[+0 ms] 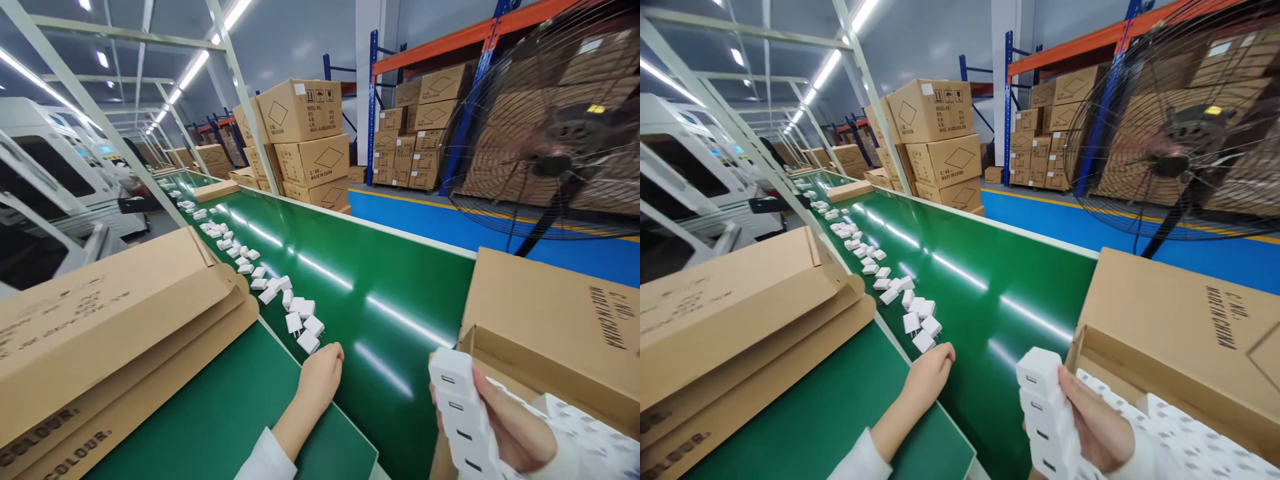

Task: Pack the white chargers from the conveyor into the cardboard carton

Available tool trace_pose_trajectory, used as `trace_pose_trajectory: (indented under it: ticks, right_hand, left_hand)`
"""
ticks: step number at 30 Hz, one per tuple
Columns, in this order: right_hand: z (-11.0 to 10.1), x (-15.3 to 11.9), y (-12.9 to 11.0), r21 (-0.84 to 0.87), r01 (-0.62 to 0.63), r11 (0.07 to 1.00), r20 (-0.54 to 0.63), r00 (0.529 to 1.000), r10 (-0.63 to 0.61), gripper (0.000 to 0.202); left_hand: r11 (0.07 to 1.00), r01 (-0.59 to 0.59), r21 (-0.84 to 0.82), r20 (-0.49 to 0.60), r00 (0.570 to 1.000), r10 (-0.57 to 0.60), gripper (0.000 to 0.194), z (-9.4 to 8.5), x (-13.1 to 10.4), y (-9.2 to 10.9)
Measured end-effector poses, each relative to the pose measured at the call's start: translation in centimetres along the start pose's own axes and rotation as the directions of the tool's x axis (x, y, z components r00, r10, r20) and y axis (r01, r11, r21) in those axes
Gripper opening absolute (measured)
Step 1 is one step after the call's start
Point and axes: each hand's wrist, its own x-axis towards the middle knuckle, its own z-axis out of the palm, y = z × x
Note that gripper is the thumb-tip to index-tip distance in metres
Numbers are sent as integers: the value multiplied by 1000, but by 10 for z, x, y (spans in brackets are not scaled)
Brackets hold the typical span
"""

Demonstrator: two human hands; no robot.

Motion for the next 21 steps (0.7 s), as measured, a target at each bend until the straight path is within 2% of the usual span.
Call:
trace_pose_trajectory:
  ticks: [2,4,7,13,16,18,19,20,21]
  right_hand:
    - [-10,-16,13,227,-2,974,34,999,-6,59]
    - [-16,-25,21,295,88,951,87,989,-118,56]
    - [-18,-27,24,323,125,938,148,972,-180,55]
    - [-12,-28,26,328,159,931,130,969,-212,54]
    - [-16,-31,24,338,153,929,127,970,-206,54]
    - [-28,-32,13,152,157,976,96,980,-172,56]
    - [-36,-31,4,-31,186,982,63,981,-184,56]
    - [-45,-30,-6,-267,218,939,24,975,-219,56]
    - [-55,-27,-17,-535,227,813,-19,960,-280,55]
  left_hand:
    - [1000,-11,24,7,1000,11,20,1,0,1]
    - [1000,-22,23,15,1000,22,20,3,0,1]
    - [1000,-31,6,23,999,31,21,5,2,0]
    - [1000,-12,7,39,999,11,21,3,2,0]
    - [1000,3,12,53,999,-3,21,2,2,0]
    - [1000,5,13,59,998,-6,21,2,2,0]
    - [1000,2,11,60,998,-3,21,3,2,0]
    - [1000,-3,8,61,998,3,21,3,3,0]
    - [1000,-10,3,60,998,10,21,3,3,0]
